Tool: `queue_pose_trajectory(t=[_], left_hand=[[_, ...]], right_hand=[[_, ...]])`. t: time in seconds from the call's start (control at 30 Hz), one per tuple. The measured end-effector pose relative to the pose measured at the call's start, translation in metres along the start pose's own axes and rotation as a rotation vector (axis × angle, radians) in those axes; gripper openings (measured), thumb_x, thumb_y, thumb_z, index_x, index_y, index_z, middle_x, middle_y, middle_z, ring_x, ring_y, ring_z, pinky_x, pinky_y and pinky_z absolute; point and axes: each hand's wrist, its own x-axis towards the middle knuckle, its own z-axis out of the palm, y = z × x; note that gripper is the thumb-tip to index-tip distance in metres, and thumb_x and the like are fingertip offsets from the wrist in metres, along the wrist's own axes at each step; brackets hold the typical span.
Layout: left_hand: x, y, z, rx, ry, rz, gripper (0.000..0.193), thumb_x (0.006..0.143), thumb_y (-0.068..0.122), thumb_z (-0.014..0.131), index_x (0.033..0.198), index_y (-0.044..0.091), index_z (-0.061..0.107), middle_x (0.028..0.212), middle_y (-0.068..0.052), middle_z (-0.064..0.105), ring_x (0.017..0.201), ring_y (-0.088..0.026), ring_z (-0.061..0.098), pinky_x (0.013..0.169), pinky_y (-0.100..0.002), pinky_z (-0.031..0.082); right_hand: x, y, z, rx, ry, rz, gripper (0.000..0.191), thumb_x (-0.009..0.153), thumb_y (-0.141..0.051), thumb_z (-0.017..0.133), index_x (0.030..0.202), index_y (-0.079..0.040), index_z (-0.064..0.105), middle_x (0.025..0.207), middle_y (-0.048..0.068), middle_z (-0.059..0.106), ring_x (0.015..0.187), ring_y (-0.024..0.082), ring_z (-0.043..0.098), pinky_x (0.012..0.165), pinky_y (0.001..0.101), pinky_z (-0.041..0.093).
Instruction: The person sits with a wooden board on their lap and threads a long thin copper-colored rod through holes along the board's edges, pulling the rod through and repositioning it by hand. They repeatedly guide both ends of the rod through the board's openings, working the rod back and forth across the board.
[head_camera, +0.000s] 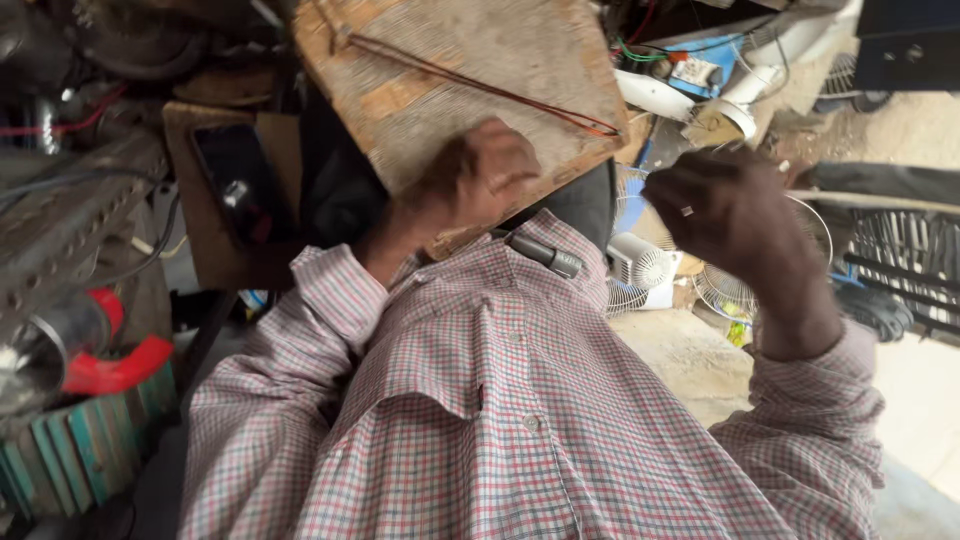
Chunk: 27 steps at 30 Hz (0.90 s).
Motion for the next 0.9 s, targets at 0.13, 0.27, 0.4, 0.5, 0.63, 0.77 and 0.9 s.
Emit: queue_pose_trajectory(t=[0.13,0.27,0.4,0.5,0.63,0.77,0.9], left_hand=[[-0.023,-0.025,-0.029,-0.089,0.144,-0.179,0.009,0.098,0.013,0.072,0.095,0.005,0.072,0.091,-0.009,0.075,0.077,-0.017,0.071,0.069,-0.033,0.06],[-0.052,-0.04,-0.05,-0.174,0.472,-0.382,0.01,0.106,0.013,0.069,0.103,0.004,0.073,0.095,-0.008,0.075,0.081,-0.015,0.074,0.069,-0.03,0.066],[-0.055,-0.046,-0.076,-0.347,0.824,-0.558,0.008,0.105,0.009,0.071,0.111,0.004,0.069,0.094,-0.008,0.075,0.076,-0.014,0.072,0.065,-0.03,0.063],[-0.039,-0.044,-0.095,-0.034,0.791,-0.628,0.012,0.103,0.008,0.072,0.113,0.003,0.066,0.093,-0.007,0.076,0.076,-0.014,0.074,0.062,-0.028,0.061],[-0.03,-0.039,-0.109,0.312,0.642,-0.661,0.024,0.097,0.008,0.079,0.113,0.0,0.064,0.08,-0.009,0.069,0.068,-0.017,0.066,0.057,-0.032,0.05],[-0.049,-0.038,-0.108,0.186,0.693,-0.638,0.018,0.103,0.005,0.073,0.119,0.003,0.065,0.093,-0.004,0.071,0.08,-0.011,0.069,0.071,-0.028,0.056],[-0.069,-0.032,-0.103,0.005,0.744,-0.532,0.016,0.106,0.0,0.073,0.121,0.003,0.067,0.107,-0.005,0.07,0.094,-0.01,0.065,0.086,-0.027,0.056]], right_hand=[[0.041,-0.003,-0.019,-0.222,0.176,-0.144,0.011,0.096,-0.011,0.081,0.086,-0.009,0.076,0.068,0.001,0.057,0.066,0.015,0.053,0.072,0.0349,0.045],[0.123,-0.013,-0.001,-0.319,0.451,-0.432,0.015,0.091,-0.019,0.08,0.081,-0.011,0.073,0.062,0.0,0.046,0.063,0.015,0.05,0.082,0.0411,0.053],[0.228,-0.012,0.052,-0.182,0.35,-0.41,0.022,0.104,-0.022,0.066,0.085,-0.012,0.065,0.078,0.003,0.056,0.068,0.02,0.055,0.062,0.0376,0.044],[0.288,0.003,0.091,-0.055,0.39,-0.419,0.012,0.104,-0.008,0.057,0.103,-0.004,0.069,0.072,0.004,0.059,0.051,0.018,0.051,0.045,0.0332,0.039],[0.293,0.04,0.102,-0.211,0.202,-0.274,0.018,0.102,-0.009,0.059,0.088,-0.004,0.068,0.061,0.006,0.059,0.041,0.018,0.052,0.036,0.0328,0.039],[0.225,0.09,0.087,-0.084,0.138,-0.259,0.009,0.094,-0.01,0.067,0.085,-0.01,0.069,0.078,0.011,0.067,0.062,0.03,0.062,0.051,0.0403,0.047],[0.137,0.113,0.072,-0.142,0.076,-0.142,0.007,0.095,-0.01,0.069,0.088,-0.01,0.069,0.082,0.01,0.068,0.065,0.03,0.062,0.053,0.041,0.048]])
